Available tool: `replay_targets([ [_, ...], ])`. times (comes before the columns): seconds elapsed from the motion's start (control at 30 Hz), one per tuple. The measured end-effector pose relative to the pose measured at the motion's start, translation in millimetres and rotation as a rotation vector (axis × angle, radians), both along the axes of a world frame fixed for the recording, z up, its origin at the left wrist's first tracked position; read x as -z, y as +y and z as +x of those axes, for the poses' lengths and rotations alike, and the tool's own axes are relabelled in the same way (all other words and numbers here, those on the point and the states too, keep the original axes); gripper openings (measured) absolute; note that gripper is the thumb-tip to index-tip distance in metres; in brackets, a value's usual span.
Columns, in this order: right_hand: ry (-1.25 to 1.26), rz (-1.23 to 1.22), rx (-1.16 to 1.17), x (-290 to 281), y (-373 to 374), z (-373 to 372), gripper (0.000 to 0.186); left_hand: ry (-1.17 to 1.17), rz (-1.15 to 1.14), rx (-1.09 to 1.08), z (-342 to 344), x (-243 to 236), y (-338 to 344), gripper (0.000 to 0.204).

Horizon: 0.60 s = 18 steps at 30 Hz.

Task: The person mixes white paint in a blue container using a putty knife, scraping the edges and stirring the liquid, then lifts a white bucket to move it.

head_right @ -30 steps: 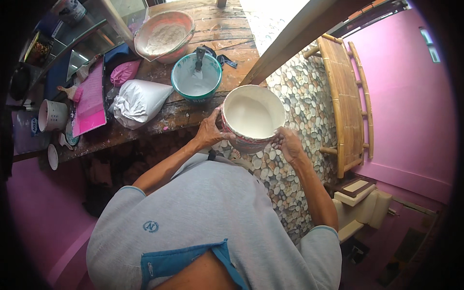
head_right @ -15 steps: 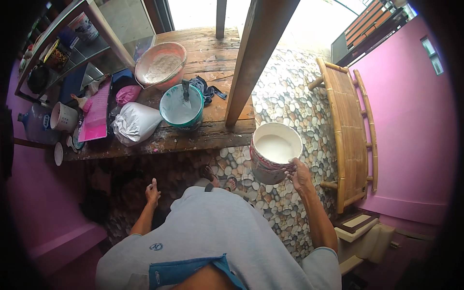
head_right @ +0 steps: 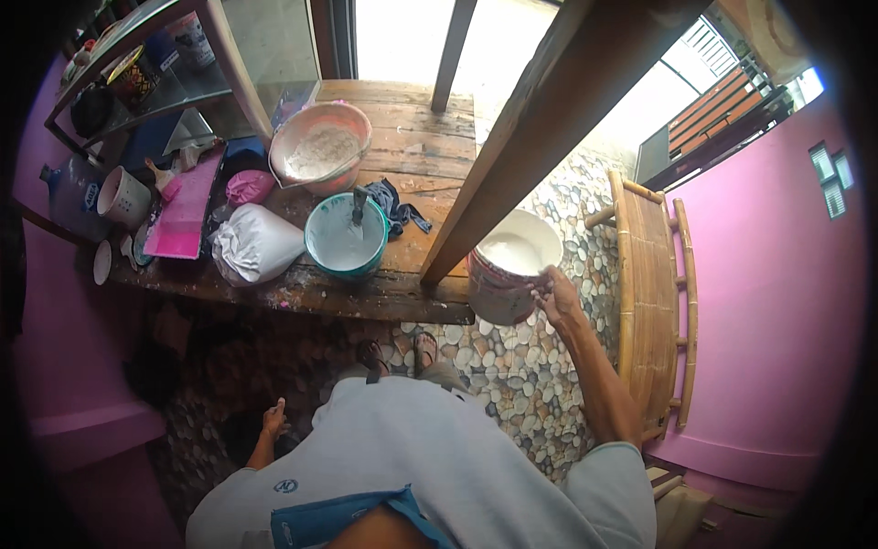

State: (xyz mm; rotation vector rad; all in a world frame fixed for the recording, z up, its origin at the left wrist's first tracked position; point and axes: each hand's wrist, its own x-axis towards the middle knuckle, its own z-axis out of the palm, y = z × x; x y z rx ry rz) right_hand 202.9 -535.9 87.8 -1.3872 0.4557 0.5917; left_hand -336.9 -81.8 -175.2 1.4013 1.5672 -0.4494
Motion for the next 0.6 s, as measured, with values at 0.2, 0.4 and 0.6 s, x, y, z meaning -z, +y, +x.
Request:
replay_targets([
  [0.2, -0.025, 0.033, -0.107, -7.9, 68.4, 76.7, 0.019, -0.100, -0.096, 0.037, -9.5, -25.0, -86.4, 0.064],
  [0.4, -0.084, 0.134, -0.152, 21.9, 159.8, 151.3, 0.018, -0.100, -0.116, -0.081, 40.1, -29.6, -153.9, 0.065],
  [0.6, -0.049, 0.194, -0.210, 87.7, 207.4, 188.7, 0.016, -0.082, -0.075, -0.214, 64.7, -44.2, -153.4, 0.066],
])
